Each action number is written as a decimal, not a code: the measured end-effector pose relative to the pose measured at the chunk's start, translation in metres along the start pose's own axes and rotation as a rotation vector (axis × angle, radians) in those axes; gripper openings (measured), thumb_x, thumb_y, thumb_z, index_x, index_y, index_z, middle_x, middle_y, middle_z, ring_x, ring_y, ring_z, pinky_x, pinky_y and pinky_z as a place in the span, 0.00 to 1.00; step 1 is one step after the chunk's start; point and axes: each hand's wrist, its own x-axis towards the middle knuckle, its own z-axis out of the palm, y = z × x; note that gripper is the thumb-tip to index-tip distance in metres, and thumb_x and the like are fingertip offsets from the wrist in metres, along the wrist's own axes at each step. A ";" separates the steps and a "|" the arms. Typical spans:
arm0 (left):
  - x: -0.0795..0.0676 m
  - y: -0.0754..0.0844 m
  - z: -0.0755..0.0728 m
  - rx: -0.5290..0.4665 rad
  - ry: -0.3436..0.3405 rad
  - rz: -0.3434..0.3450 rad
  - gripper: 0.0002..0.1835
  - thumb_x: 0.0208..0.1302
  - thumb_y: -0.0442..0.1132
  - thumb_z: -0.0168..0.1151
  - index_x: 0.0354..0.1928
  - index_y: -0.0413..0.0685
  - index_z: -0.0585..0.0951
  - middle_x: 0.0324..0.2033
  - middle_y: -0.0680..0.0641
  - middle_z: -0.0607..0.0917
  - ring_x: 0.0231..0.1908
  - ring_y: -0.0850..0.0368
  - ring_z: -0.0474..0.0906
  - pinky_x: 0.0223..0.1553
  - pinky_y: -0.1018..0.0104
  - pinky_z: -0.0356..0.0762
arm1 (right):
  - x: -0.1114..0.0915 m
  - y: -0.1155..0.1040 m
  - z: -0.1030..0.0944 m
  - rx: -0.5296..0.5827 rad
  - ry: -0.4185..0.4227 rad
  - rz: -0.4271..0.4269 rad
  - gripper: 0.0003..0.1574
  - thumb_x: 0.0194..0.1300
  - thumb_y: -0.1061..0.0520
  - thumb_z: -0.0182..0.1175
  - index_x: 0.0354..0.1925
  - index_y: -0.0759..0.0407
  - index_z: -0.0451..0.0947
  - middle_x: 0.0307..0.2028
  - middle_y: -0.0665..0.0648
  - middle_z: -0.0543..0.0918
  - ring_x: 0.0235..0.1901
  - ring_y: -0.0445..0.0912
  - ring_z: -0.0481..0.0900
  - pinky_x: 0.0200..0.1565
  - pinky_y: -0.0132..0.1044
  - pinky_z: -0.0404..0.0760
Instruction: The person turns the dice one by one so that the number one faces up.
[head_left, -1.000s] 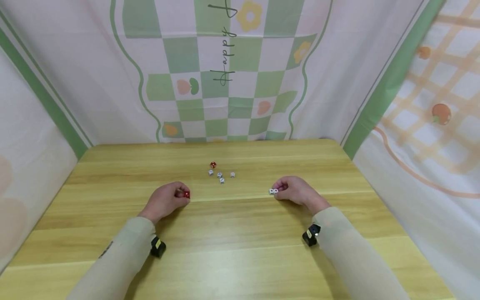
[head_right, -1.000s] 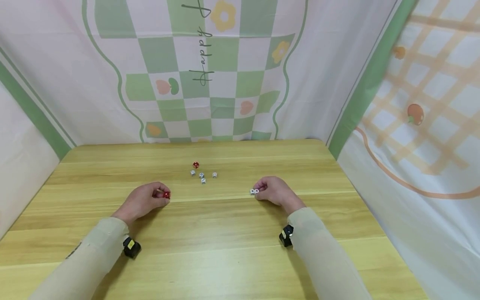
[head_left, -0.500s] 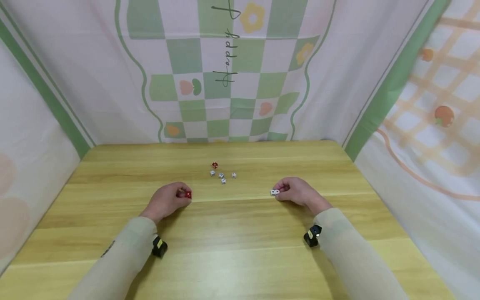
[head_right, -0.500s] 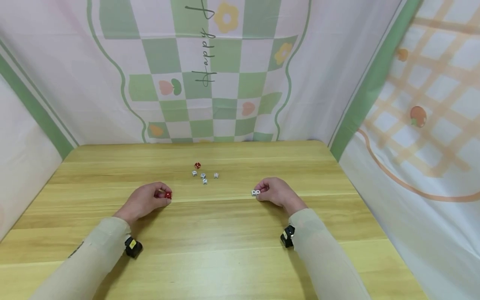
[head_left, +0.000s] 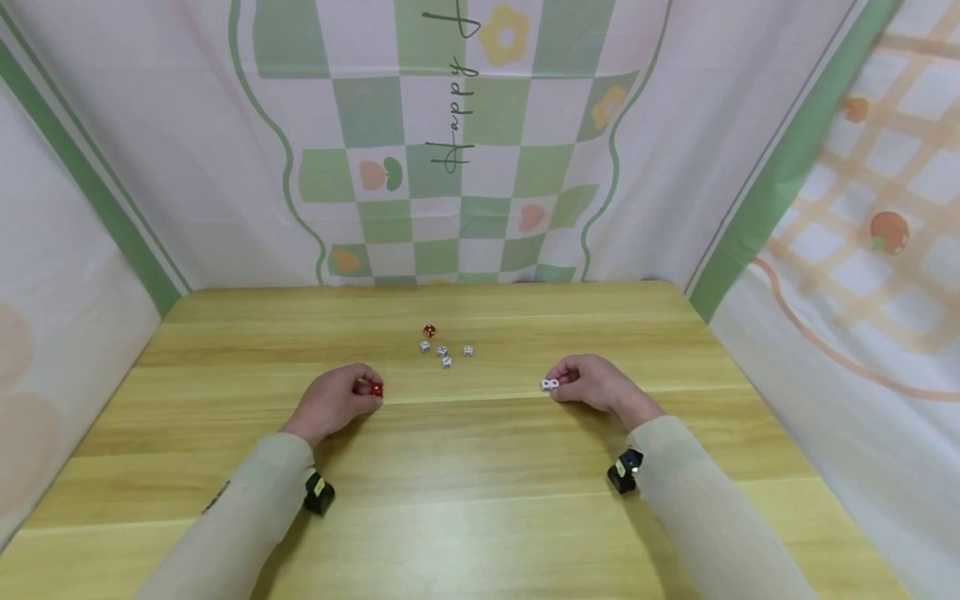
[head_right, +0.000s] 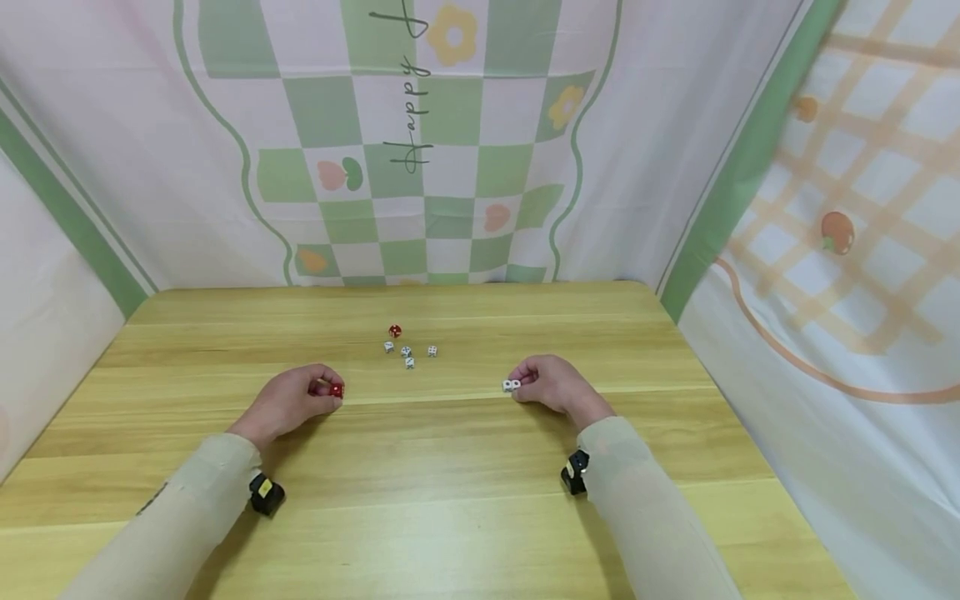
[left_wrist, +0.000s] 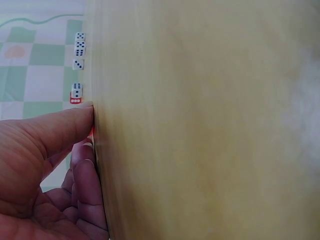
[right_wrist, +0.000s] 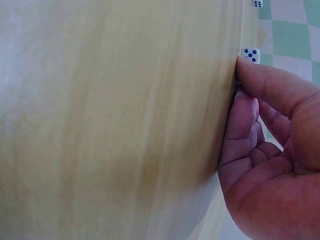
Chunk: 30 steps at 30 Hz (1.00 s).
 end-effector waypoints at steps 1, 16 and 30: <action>0.000 0.000 0.000 0.000 -0.001 0.000 0.12 0.69 0.39 0.70 0.52 0.47 0.84 0.43 0.47 0.87 0.44 0.52 0.81 0.49 0.52 0.79 | 0.000 0.000 0.000 -0.001 0.000 -0.001 0.12 0.66 0.60 0.70 0.47 0.63 0.84 0.40 0.55 0.86 0.40 0.44 0.78 0.47 0.37 0.76; -0.003 0.004 -0.001 -0.016 -0.018 -0.030 0.13 0.70 0.39 0.70 0.54 0.47 0.84 0.45 0.46 0.87 0.44 0.52 0.81 0.49 0.52 0.80 | 0.000 0.000 0.001 0.029 0.000 -0.011 0.14 0.65 0.60 0.71 0.48 0.64 0.84 0.40 0.56 0.85 0.40 0.45 0.78 0.47 0.37 0.76; -0.005 0.011 -0.009 -0.010 -0.042 -0.035 0.23 0.66 0.43 0.73 0.61 0.46 0.81 0.46 0.45 0.86 0.45 0.50 0.81 0.50 0.52 0.80 | 0.000 0.002 0.001 0.060 -0.002 -0.012 0.14 0.65 0.61 0.71 0.48 0.65 0.84 0.40 0.56 0.85 0.40 0.45 0.78 0.47 0.37 0.76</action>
